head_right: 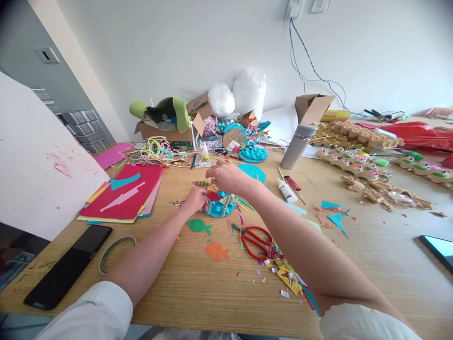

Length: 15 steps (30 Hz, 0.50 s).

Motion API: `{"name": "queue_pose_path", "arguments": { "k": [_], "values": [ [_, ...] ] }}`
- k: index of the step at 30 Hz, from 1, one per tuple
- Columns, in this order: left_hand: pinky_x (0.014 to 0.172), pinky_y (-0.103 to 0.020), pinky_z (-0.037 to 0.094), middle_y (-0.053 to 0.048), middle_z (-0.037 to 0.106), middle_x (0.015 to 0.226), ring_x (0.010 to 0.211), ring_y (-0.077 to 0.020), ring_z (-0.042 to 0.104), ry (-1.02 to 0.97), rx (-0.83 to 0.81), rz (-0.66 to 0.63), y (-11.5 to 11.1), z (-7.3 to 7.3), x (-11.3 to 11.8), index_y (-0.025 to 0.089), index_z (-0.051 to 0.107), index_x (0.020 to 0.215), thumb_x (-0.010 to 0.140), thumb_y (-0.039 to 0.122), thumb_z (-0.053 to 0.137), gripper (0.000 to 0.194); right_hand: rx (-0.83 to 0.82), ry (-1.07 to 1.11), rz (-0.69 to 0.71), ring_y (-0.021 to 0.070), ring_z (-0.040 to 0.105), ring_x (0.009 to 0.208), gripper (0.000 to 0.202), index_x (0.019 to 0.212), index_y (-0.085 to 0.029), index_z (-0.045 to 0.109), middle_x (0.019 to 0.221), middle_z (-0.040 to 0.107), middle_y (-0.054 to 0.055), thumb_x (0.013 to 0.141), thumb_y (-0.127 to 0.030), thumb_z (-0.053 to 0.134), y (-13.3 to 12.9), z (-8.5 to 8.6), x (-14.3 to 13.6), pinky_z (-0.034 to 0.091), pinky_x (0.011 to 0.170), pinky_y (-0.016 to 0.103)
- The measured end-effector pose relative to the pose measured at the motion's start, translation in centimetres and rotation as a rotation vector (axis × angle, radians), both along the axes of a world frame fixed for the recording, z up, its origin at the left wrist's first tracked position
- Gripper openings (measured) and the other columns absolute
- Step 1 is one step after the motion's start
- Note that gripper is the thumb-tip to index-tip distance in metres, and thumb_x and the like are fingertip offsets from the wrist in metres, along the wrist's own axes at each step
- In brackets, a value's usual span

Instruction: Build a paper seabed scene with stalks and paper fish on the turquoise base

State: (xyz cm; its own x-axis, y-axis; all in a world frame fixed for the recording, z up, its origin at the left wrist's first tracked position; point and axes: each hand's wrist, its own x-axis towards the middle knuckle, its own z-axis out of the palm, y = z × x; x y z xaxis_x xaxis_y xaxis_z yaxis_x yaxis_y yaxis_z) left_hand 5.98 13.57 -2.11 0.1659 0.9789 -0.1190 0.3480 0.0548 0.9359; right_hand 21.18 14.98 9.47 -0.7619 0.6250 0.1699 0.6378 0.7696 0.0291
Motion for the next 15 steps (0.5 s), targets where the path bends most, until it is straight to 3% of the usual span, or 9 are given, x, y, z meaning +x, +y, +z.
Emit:
{"name": "queue_pose_path", "arguments": {
  "k": [8,15],
  "values": [
    [0.042,-0.022,0.04,0.004,0.05,0.039,0.037,-0.0125,0.05,0.003,-0.02,-0.012,-0.1,0.0,-0.2,0.015,0.074,0.098,0.085,0.033,0.066,0.024,-0.057,0.09,-0.059,0.0235,0.061,0.1,0.022,0.1,-0.018,0.073,0.1,0.073,0.009,0.089,-0.02,0.054,0.2,0.2,0.5,0.042,0.085,0.034],
    [0.037,-0.018,0.033,0.006,0.05,0.038,0.035,-0.0107,0.05,-0.012,-0.016,-0.014,-0.2,0.3,-0.4,0.015,0.071,0.109,0.085,0.029,0.066,0.029,-0.08,0.139,-0.1,0.0245,0.063,0.099,0.021,0.098,-0.018,0.073,0.101,0.074,0.008,0.088,-0.022,0.055,0.2,0.0,1.4,0.045,0.086,0.034]
  ]
}}
